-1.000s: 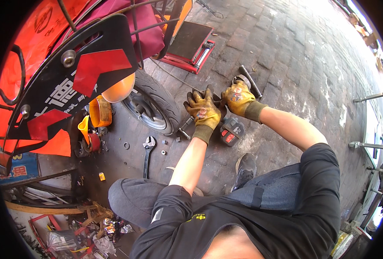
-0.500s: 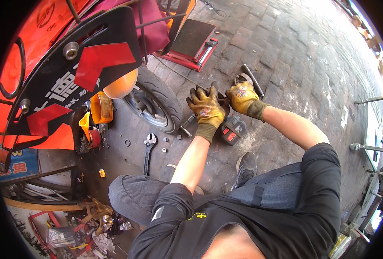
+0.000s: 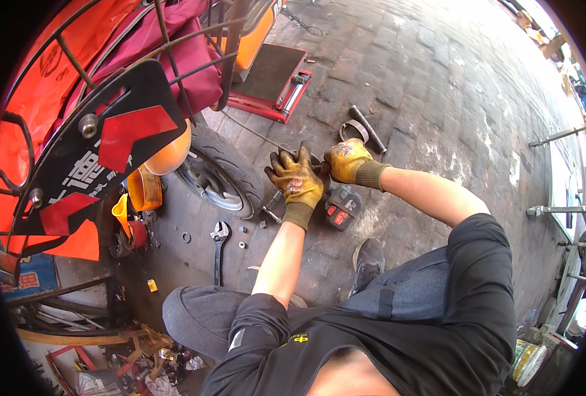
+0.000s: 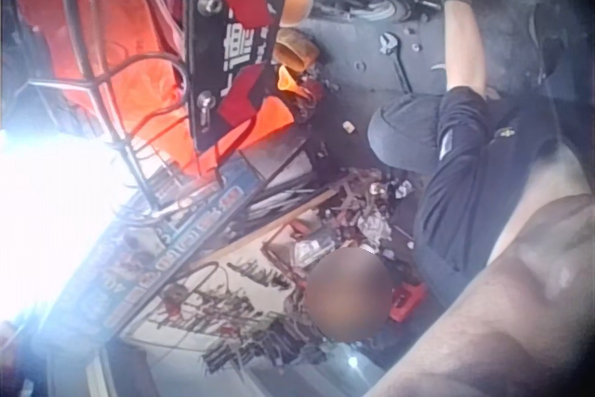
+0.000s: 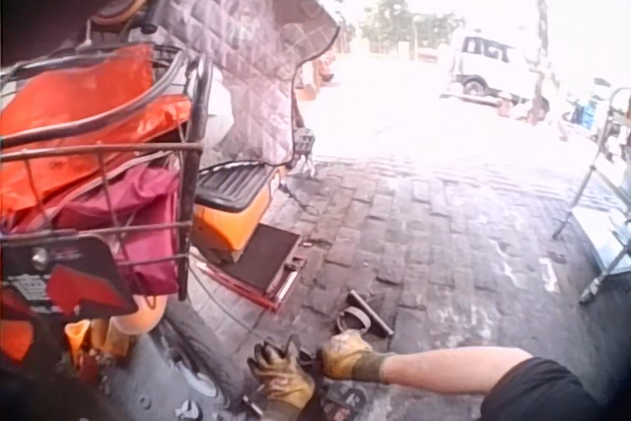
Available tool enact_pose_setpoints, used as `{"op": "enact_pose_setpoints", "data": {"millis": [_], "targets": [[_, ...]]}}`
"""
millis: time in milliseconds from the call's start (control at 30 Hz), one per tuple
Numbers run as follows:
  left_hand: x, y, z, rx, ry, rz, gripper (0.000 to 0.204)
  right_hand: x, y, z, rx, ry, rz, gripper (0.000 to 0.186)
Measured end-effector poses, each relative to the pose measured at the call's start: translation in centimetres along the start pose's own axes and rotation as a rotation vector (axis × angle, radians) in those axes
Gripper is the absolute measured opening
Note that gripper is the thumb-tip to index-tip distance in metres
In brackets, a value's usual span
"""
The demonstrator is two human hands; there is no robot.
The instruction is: The person puts on gloves, retrieves a socket and an impact wrench, then works on the rear wheel of an orange scooter. They remove the wheel cover and disassemble the brake assembly, handling the brake drum and related components.
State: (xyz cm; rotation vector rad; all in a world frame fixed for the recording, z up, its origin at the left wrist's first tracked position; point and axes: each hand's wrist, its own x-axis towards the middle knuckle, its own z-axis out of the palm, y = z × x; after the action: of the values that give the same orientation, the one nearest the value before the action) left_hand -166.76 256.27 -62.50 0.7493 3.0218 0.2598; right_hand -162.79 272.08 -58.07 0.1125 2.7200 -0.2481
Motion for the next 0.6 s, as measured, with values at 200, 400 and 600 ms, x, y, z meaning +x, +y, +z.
{"op": "enact_pose_setpoints", "data": {"millis": [200,400,600], "targets": [[0.0,0.2,-0.2,-0.047,0.014,-0.010,0.082,-0.2,0.0,-0.4,-0.011,-0.009,0.001,0.039],[-0.2,0.4,-0.2,0.003,0.017,0.028,0.082,0.7,1.0,-2.2,0.150,-0.338,-0.017,0.050],[-0.1,0.2,-0.3,0.022,-0.007,0.013,0.082,-0.6,-0.1,-1.1,0.035,-0.046,0.034,0.043]]}}
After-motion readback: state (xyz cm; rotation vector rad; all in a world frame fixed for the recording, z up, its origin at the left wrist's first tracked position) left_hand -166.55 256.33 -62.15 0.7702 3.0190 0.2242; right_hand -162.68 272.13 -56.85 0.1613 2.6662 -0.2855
